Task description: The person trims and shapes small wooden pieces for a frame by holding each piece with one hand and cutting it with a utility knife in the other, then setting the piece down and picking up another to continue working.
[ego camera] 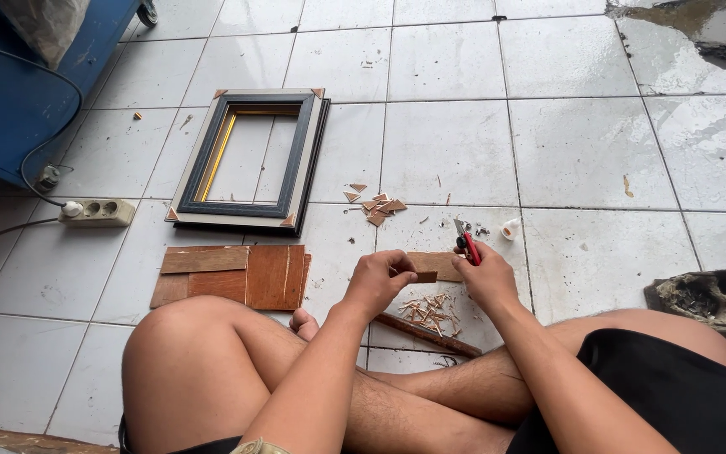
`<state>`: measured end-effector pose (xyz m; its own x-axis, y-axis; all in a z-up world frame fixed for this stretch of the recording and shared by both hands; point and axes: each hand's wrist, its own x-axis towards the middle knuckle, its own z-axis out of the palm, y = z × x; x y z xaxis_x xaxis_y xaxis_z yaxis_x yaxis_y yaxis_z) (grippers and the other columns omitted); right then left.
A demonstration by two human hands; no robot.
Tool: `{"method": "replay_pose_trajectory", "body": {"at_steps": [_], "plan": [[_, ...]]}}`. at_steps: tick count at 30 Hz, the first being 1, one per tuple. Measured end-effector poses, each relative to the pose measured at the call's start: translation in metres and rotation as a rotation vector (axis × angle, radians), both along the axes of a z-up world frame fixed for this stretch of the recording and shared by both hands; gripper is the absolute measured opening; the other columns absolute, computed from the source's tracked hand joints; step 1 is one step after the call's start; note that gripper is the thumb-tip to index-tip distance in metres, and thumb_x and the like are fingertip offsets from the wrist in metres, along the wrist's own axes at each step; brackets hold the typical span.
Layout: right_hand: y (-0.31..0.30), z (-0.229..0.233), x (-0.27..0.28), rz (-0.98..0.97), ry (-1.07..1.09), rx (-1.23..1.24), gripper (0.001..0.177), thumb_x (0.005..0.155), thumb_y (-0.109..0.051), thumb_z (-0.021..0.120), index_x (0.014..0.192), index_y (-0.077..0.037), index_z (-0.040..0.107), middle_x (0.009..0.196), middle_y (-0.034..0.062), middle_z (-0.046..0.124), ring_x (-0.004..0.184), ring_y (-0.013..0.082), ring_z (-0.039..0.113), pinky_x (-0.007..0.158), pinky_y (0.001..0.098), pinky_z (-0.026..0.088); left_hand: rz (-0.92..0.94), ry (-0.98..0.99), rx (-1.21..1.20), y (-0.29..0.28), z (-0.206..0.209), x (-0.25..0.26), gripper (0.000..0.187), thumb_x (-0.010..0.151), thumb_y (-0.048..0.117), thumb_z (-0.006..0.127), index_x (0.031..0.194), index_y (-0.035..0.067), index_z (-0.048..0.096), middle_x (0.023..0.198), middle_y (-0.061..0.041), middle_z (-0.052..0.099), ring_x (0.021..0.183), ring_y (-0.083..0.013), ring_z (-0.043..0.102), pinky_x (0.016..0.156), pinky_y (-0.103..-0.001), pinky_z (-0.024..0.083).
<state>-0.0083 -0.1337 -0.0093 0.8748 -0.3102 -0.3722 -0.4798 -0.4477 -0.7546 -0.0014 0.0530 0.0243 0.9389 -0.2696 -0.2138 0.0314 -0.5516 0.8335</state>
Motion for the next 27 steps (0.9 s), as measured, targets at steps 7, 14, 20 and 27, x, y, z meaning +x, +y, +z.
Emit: {"method": "replay_pose_trajectory", "body": {"at_steps": [7, 14, 20, 27], "plan": [[0.009, 0.015, -0.011, -0.047, 0.126, 0.513, 0.033, 0.078, -0.028, 0.062, 0.104, -0.006, 0.059, 0.082, 0.0105, 0.062, 0.046, 0.0081, 0.041, 0.043, 0.0242, 0.047, 0.179, 0.303, -0.320, -0.012, -0.011, 0.002, 0.009, 0.077, 0.009, 0.064, 0.086, 0.008, 0.064, 0.083, -0.011, 0.063, 0.074, -0.0174, 0.064, 0.064, -0.025, 0.056], [0.013, 0.027, -0.014, -0.035, 0.087, 0.621, 0.034, 0.079, -0.027, 0.066, 0.103, -0.006, 0.056, 0.087, 0.0115, 0.061, 0.049, 0.0063, 0.039, 0.047, 0.0234, 0.043, 0.385, 0.339, -0.649, -0.009, -0.019, 0.007, 0.028, 0.074, 0.006, 0.068, 0.095, 0.001, 0.051, 0.081, -0.012, 0.057, 0.070, -0.0184, 0.065, 0.062, -0.023, 0.058], [0.010, 0.018, -0.011, -0.014, -0.041, 0.477, 0.032, 0.075, -0.017, 0.071, 0.101, -0.003, 0.058, 0.078, 0.0109, 0.059, 0.049, 0.0110, 0.044, 0.048, 0.0260, 0.046, 0.311, 0.169, -0.521, -0.011, -0.028, 0.011, 0.026, 0.064, 0.007, 0.074, 0.081, 0.008, 0.054, 0.074, -0.003, 0.060, 0.071, -0.0112, 0.062, 0.066, -0.022, 0.054], [0.000, -0.007, -0.003, -0.041, 0.083, 0.103, 0.032, 0.075, -0.020, 0.067, 0.105, -0.010, 0.063, 0.083, 0.0136, 0.063, 0.060, 0.0215, 0.058, 0.048, 0.0324, 0.054, 0.077, -0.535, 0.101, -0.021, -0.035, 0.010, 0.017, 0.065, -0.001, 0.062, 0.063, 0.013, 0.053, 0.064, 0.000, 0.053, 0.067, -0.0139, 0.057, 0.059, -0.025, 0.051]]}}
